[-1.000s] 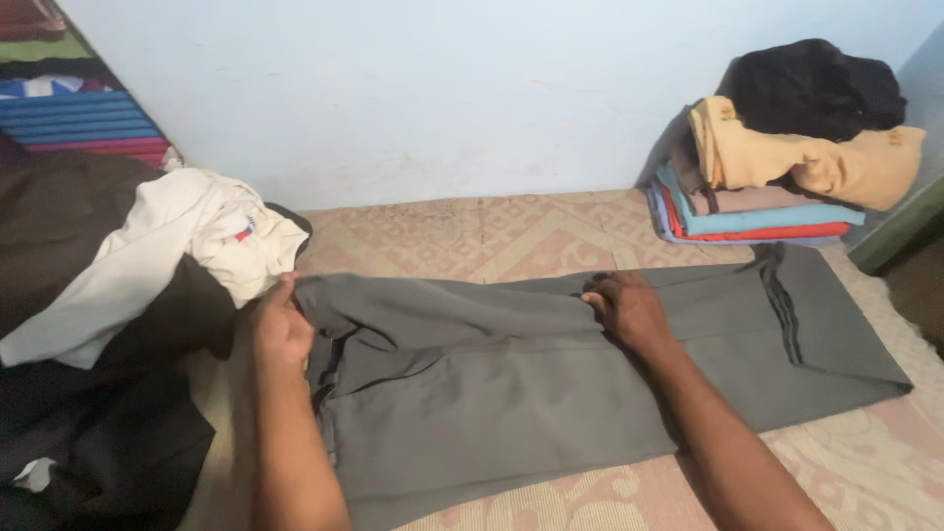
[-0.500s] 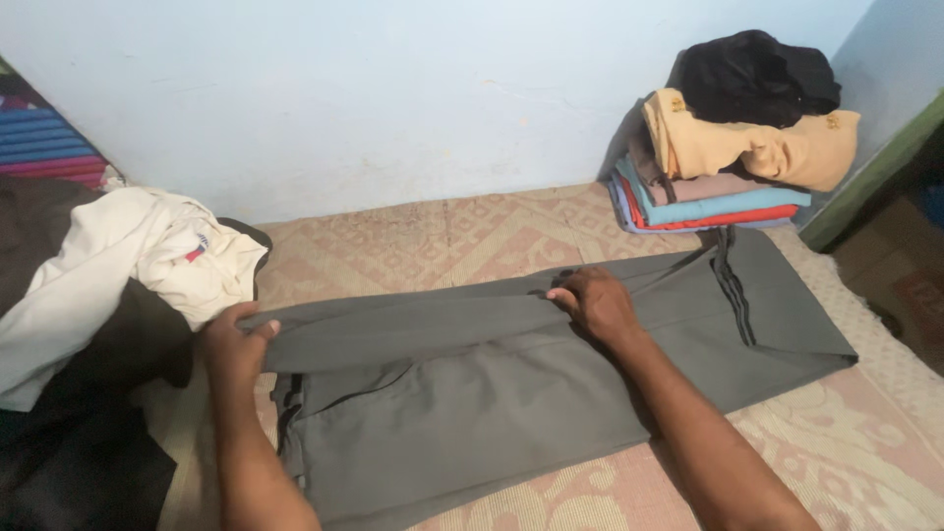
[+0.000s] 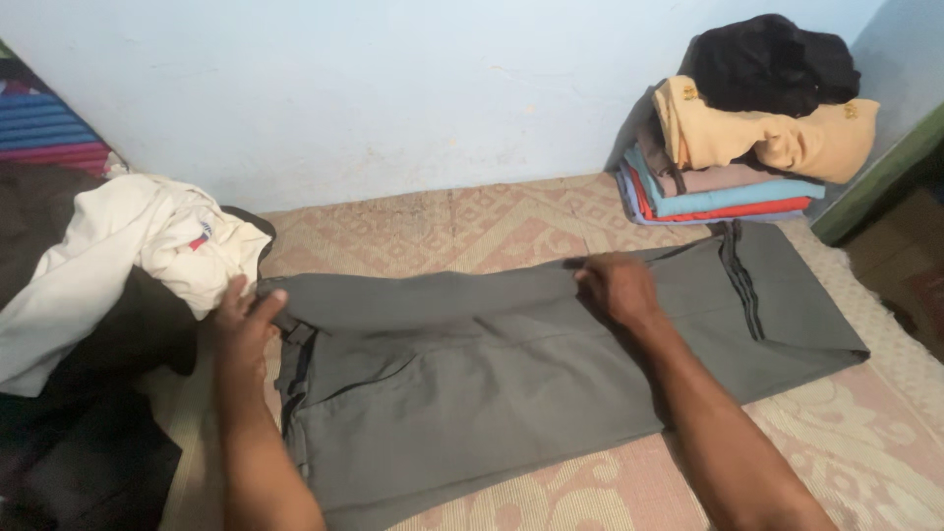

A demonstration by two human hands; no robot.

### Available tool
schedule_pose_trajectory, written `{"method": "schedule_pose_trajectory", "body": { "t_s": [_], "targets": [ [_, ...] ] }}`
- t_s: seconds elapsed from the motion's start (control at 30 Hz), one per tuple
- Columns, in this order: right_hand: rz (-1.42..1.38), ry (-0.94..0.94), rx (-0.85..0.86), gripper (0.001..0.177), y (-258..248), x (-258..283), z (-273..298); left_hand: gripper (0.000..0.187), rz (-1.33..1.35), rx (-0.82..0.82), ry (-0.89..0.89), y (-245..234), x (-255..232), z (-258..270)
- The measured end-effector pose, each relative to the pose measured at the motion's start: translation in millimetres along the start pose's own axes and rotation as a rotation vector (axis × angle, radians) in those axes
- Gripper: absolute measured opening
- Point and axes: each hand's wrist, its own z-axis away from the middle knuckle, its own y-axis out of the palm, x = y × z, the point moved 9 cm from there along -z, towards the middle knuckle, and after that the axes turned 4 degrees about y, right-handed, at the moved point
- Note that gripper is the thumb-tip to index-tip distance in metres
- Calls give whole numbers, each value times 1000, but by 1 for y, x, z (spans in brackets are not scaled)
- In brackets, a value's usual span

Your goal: The person folds a pair of trousers by hand on a bed, smoothing the fabric, aligning the legs, and folding it into a compact rectangle.

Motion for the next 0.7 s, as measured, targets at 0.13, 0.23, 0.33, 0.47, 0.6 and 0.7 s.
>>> {"method": "schedule_pose_trajectory", "body": {
  "t_s": [0.13, 0.23, 0.33, 0.47, 0.6, 0.7],
  "targets": [
    [177, -141, -644, 13, -56, 18, 15, 82, -278, 9, -112, 8, -1, 8],
    [30, 186, -284, 26, -30, -20, 5, 86, -325, 37, -120, 6, 1, 5],
    [40, 170, 98, 33, 13, -20, 2, 81, 102, 31, -8, 3, 7, -11],
    [2, -113, 113, 42, 26, 15, 8, 81, 353, -109, 118, -18, 8, -14],
    [-54, -121, 195, 51, 23, 15, 14, 66, -280, -49, 328, 6, -15, -10],
    [-56, -129, 312, 62, 30, 9, 32, 60, -448, -67, 282, 11, -39, -1]
  ]
}}
